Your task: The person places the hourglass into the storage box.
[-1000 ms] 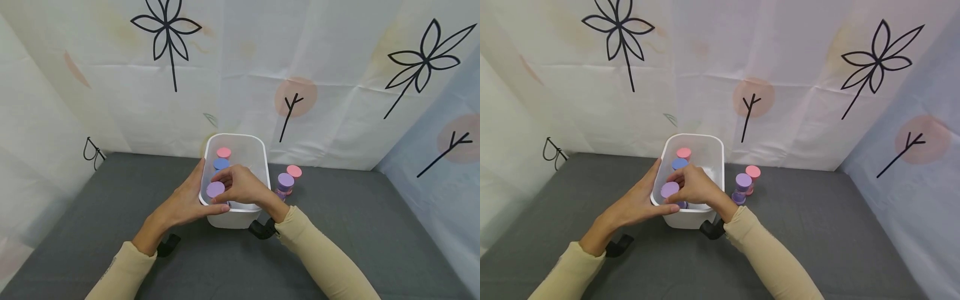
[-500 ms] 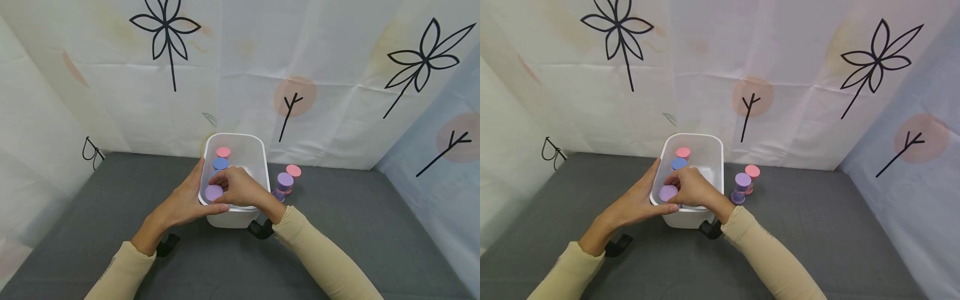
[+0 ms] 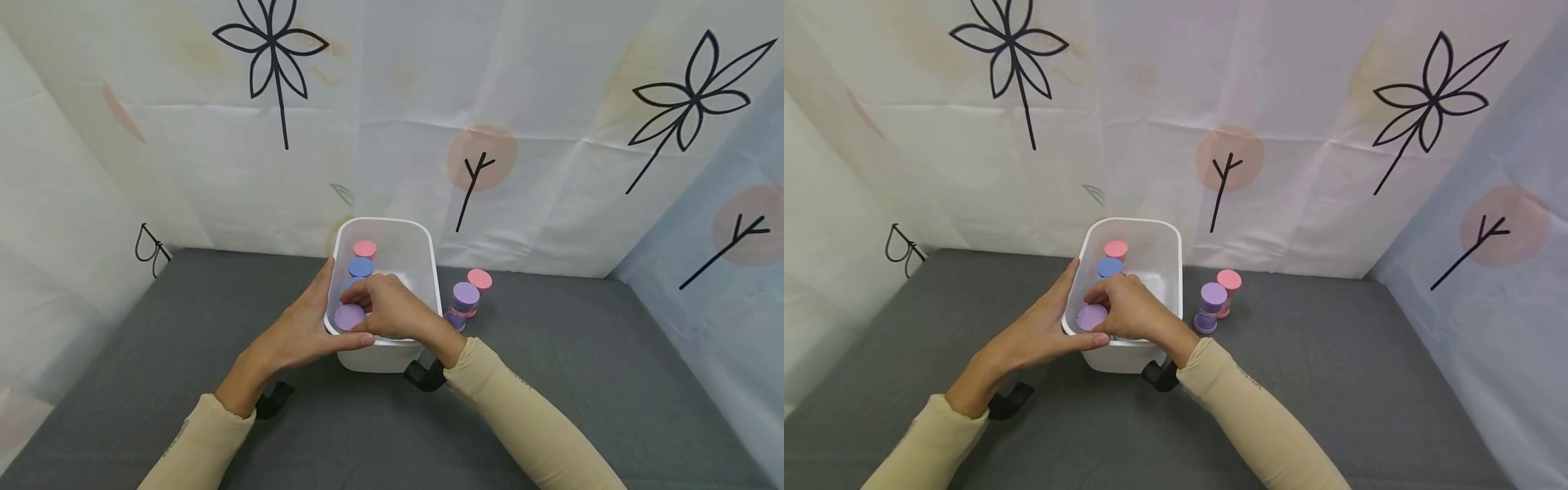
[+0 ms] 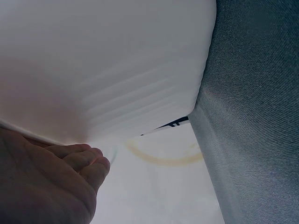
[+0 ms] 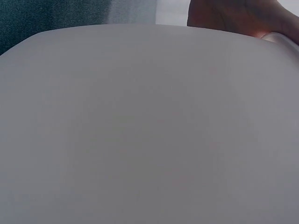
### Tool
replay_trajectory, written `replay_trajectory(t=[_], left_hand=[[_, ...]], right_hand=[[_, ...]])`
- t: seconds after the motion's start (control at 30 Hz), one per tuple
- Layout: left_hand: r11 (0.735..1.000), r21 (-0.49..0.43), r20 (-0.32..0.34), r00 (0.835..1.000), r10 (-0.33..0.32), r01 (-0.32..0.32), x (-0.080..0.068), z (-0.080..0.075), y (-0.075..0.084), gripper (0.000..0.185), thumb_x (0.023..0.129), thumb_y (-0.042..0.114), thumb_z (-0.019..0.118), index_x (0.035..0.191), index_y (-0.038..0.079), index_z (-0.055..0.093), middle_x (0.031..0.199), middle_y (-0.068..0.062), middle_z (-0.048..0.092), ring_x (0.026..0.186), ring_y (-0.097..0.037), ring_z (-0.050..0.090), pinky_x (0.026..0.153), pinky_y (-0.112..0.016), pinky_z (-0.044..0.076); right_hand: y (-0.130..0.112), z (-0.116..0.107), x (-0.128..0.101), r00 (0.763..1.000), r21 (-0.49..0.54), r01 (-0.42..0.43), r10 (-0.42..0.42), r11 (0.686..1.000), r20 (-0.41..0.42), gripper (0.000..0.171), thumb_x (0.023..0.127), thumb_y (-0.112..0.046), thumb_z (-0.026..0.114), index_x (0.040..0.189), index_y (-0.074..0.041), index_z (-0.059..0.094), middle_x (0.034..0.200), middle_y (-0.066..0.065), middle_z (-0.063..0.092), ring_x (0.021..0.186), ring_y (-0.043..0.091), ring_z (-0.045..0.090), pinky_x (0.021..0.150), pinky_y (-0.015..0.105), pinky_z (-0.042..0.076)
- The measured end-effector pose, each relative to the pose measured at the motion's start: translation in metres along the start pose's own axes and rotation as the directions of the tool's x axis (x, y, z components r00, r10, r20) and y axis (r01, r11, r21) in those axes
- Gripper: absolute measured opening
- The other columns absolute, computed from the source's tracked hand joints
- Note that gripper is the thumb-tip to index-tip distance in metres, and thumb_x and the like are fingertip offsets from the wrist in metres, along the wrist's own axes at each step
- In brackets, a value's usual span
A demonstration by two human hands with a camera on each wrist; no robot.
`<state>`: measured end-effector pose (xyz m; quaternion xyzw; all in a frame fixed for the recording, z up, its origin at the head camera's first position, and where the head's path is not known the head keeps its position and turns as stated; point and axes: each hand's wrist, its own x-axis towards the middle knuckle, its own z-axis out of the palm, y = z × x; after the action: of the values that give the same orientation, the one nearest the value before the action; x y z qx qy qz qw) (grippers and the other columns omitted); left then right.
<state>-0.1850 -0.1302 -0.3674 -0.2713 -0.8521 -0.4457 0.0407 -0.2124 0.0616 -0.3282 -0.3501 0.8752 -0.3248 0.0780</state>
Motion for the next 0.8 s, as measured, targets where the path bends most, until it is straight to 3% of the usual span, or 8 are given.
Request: replay_trajectory(t=[0.37, 0.67, 0.8], left_hand=[[0.999, -0.02, 0.009, 1.0, 0.027, -0.027, 0.001, 0.001, 0.0, 0.119, 0.076, 0.054, 0.086, 0.16, 0.038, 0.004, 0.158, -0.001, 0.029, 0.128, -0.012, 0.047, 0.099, -0.042, 0.047], [1.0, -0.01, 0.006, 1.0, 0.004, -0.004, 0.0, 0.001, 0.0, 0.122, 0.075, 0.057, 0.085, 0.161, 0.037, 0.001, 0.163, 0.006, 0.022, 0.14, -0.018, 0.039, 0.107, -0.051, 0.041], [0.999, -0.033, 0.016, 1.0, 0.001, -0.001, 0.0, 0.0, -0.001, 0.123, 0.075, 0.055, 0.086, 0.161, 0.038, 0.0, 0.162, 0.003, 0.023, 0.138, -0.02, 0.042, 0.105, -0.05, 0.044]], right_hand=[[0.001, -0.002, -0.003, 1.0, 0.017, -0.003, 0.003, 1.0, -0.027, 0.039, 0.075, -0.004, 0.087, 0.113, 0.0, 0.074, 0.105, 0.007, 0.076, 0.096, 0.014, 0.072, 0.086, 0.026, 0.054], [0.0, -0.007, -0.011, 0.995, 0.205, -0.033, 0.052, 0.978, -0.089, 0.048, 0.075, -0.006, 0.09, 0.118, 0.005, 0.071, 0.113, 0.015, 0.073, 0.102, 0.023, 0.072, 0.091, 0.031, 0.055], [0.0, -0.012, -0.018, 0.989, 0.281, -0.012, 0.053, 0.96, -0.137, 0.05, 0.076, -0.006, 0.089, 0.12, 0.007, 0.069, 0.114, 0.017, 0.072, 0.105, 0.027, 0.071, 0.094, 0.036, 0.054]])
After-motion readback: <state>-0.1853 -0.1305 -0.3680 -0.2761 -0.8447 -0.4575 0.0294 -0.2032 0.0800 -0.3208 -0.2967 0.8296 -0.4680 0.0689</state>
